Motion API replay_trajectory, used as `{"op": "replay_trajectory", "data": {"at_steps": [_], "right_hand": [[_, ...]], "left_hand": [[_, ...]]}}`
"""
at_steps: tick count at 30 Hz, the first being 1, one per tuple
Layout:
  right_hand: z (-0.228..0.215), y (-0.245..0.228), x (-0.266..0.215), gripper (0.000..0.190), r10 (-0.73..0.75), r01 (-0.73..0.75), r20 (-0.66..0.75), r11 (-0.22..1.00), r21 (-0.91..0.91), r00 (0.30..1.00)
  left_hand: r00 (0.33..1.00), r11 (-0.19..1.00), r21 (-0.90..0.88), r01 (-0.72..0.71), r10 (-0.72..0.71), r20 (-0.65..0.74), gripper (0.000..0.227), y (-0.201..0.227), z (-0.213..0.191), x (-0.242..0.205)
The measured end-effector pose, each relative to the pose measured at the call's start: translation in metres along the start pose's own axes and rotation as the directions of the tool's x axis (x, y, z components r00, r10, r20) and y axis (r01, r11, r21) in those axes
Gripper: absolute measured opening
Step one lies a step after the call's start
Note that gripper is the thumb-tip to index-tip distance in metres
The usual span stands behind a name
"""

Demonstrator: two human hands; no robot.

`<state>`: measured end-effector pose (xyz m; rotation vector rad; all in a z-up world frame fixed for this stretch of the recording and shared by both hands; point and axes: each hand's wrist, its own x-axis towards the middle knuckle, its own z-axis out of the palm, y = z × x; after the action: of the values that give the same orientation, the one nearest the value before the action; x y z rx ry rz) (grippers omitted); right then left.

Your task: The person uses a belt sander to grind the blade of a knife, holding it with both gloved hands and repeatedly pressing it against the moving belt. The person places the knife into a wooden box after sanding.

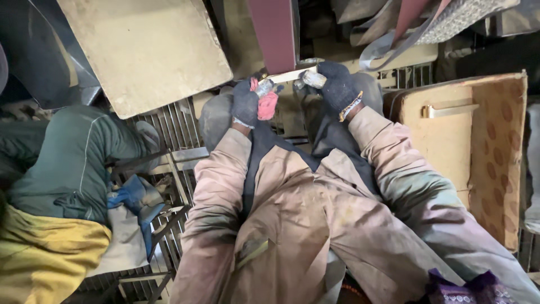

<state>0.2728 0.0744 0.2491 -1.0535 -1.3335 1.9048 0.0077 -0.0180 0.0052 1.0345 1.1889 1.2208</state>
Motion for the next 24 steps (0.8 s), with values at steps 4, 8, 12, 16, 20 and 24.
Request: {"op": "replay_trajectory", "data": {"at_steps": [4,8,12,16,20,24], "right_hand": [[0.000,0.002,0.007,0.025,0.044,-0.044,-0.017,0.999,0.011,0.999],[0.003,-0.002,0.013,0.023,0.089,-0.089,-0.006,0.995,0.050,0.996],[-0.003,-0.020,-0.009,0.023,0.013,-0.012,0.083,1.000,-0.009,0.996],[-0.020,-0.046,-0.059,0.025,-0.284,0.312,0.194,0.467,-0.827,0.939],[-0.009,-0.061,-0.083,0.025,-0.217,0.338,0.272,0.756,-0.560,0.938],[-0.006,-0.080,-0.106,0.051,-0.077,0.107,0.406,0.993,-0.050,0.910]], "left_hand": [[0.997,0.268,0.961,-0.072,0.009,0.073,0.055,-0.003,-0.007,0.008],[1.000,0.736,0.676,-0.011,0.022,-0.008,0.047,0.015,-0.006,0.011],[0.994,0.924,0.367,0.108,-0.099,-0.043,0.033,0.091,0.007,-0.032],[0.965,0.894,-0.365,0.258,-0.255,0.059,0.021,0.187,0.050,-0.121],[0.929,0.878,-0.327,0.349,-0.371,-0.003,0.013,0.233,0.087,-0.173],[0.787,0.583,-0.536,0.610,-0.523,0.326,0.022,0.241,0.107,-0.179]]}}
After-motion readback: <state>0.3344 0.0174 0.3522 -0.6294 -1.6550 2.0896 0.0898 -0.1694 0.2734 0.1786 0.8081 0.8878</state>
